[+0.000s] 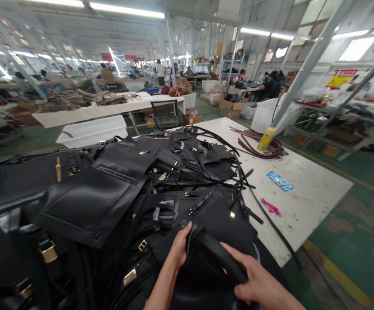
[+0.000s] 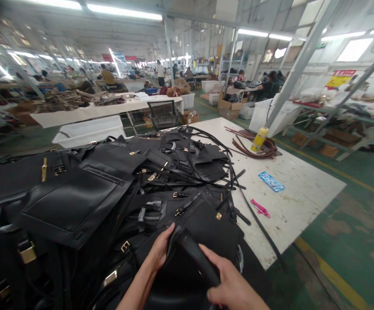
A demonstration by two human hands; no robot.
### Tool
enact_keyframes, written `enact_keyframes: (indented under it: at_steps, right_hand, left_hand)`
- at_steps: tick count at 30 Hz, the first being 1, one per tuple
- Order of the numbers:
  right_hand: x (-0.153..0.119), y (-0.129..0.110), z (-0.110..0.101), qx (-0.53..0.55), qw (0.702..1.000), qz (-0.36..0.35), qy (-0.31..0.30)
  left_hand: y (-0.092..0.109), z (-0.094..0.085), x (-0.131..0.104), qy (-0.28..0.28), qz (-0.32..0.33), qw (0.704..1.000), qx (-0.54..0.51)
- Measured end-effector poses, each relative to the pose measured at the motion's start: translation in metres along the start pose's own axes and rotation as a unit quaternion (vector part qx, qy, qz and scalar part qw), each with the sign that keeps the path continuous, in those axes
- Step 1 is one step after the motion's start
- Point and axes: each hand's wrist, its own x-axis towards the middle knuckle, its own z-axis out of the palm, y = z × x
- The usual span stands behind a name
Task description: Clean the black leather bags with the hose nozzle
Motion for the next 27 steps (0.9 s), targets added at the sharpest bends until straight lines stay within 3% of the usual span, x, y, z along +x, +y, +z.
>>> enact_keyframes:
  at_steps: [3,6,10,13,16,19,23,27]
  right_hand:
    - [0.015,-0.002,0.004,-0.015,0.998,-0.044,0.039]
    - [0.009,-0.003,0.0,-0.021,0.997,-0.052,0.052]
    - [-0.007,0.011,-0.007,-0.024,0.999,-0.022,0.011]
    - [-0.007,0.017,-0.009,-0.025,0.997,-0.036,0.06]
    - [-0.011,0.009,-0.016,-0.035,0.987,-0.075,0.14]
    - [-0.03,0.003,-0.025,-0.046,0.989,-0.065,0.125]
    - [-0.056,0.027,-0.029,-0.026,0.998,-0.022,0.056]
    - [-0.069,0.062,-0.034,0.011,0.996,0.038,0.085]
  left_hand:
    - [0.003,0.002,-0.003,-0.039,-0.019,0.999,0.002]
    - [0.005,0.001,-0.005,-0.062,-0.007,0.997,0.033]
    - [0.0,-0.002,0.001,0.013,0.05,0.99,0.129]
    - [0.004,0.001,0.011,0.047,0.077,0.983,0.163]
    - [0.027,0.006,0.021,0.077,0.111,0.971,0.197]
    - [0.057,0.004,0.03,0.12,0.157,0.953,0.23]
    - [0.071,-0.014,0.038,0.167,0.185,0.933,0.26]
    - [0.06,-0.036,0.04,0.182,0.182,0.927,0.274]
